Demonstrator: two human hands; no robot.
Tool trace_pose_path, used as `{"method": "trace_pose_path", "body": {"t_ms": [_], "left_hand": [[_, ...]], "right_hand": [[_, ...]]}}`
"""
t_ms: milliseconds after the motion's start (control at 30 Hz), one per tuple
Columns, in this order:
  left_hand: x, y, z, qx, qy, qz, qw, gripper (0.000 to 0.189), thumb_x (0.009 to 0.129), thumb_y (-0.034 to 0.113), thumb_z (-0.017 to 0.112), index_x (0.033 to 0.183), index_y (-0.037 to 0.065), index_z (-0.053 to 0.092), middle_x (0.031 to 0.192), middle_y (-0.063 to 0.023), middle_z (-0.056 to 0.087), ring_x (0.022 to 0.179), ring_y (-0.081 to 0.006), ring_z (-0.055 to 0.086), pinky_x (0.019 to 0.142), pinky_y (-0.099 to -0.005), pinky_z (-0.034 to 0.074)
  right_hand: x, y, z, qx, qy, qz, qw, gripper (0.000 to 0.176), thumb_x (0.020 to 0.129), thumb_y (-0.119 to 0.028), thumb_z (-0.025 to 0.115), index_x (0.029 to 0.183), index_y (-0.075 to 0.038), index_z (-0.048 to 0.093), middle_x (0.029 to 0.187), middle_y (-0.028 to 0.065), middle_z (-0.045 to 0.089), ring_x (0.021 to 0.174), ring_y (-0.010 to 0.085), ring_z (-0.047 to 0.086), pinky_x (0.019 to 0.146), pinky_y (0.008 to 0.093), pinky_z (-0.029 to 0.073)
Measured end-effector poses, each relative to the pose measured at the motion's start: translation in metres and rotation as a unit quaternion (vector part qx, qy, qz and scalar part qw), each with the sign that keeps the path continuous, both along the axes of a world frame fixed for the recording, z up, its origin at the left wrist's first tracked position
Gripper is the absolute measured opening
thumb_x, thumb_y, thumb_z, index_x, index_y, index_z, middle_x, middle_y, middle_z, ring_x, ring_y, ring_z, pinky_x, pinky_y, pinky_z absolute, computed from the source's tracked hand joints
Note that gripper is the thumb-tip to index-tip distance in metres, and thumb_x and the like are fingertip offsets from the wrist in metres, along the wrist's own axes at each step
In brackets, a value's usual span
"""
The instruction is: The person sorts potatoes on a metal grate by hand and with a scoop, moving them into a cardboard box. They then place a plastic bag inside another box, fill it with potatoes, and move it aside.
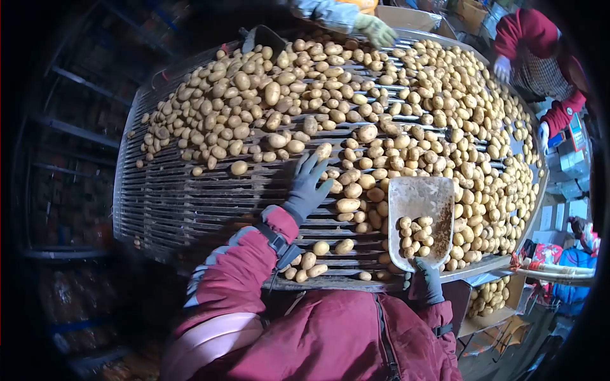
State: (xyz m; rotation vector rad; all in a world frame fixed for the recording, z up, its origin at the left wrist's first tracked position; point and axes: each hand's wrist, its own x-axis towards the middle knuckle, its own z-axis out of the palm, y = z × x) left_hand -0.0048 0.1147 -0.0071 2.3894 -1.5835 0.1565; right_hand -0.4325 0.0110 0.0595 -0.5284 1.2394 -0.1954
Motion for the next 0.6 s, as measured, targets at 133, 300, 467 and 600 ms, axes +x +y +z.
{"method": "trace_pose_path", "body": {"t_ms": [133,300,467,600], "left_hand": [[0.043,-0.067,0.039,-0.063,0.113,0.046,0.991,0.058,0.088,0.038,0.073,0.138,0.011,0.064,0.150,-0.0215,0.049,0.139,-0.0412,0.043,0.118,-0.0495,0.035],[0.136,-0.095,-0.072,0.075,0.094,0.070,0.990,0.055,0.088,0.040,0.070,0.140,0.020,0.064,0.152,-0.0164,0.046,0.133,-0.0339,0.051,0.119,-0.0510,0.032],[-0.012,-0.032,0.049,0.010,0.029,0.003,1.000,0.042,0.085,0.035,0.074,0.125,0.022,0.071,0.147,-0.0097,0.050,0.121,-0.0366,0.055,0.111,-0.0533,0.036],[-0.038,0.013,0.049,-0.027,0.192,-0.051,0.980,0.030,0.087,0.029,0.073,0.115,0.017,0.073,0.122,-0.0118,0.064,0.111,-0.0358,0.059,0.093,-0.0457,0.050]], "right_hand": [[-0.007,0.001,-0.003,0.000,-0.021,0.012,1.000,0.023,0.099,-0.025,0.062,0.096,-0.003,0.065,0.063,0.0054,0.061,0.044,0.0180,0.055,0.039,0.0303,0.042],[-0.009,-0.005,-0.007,0.044,-0.038,0.022,0.998,0.028,0.097,-0.028,0.064,0.101,-0.001,0.066,0.063,0.0061,0.061,0.045,0.0179,0.056,0.037,0.0307,0.041],[0.003,-0.011,0.005,0.020,-0.022,0.017,0.999,0.025,0.095,-0.026,0.066,0.095,-0.001,0.063,0.057,0.0066,0.059,0.037,0.0191,0.051,0.034,0.0303,0.040],[0.003,-0.017,0.003,0.017,-0.034,0.039,0.999,0.021,0.096,-0.022,0.063,0.099,-0.001,0.062,0.062,0.0062,0.061,0.038,0.0181,0.053,0.031,0.0306,0.038]]}}
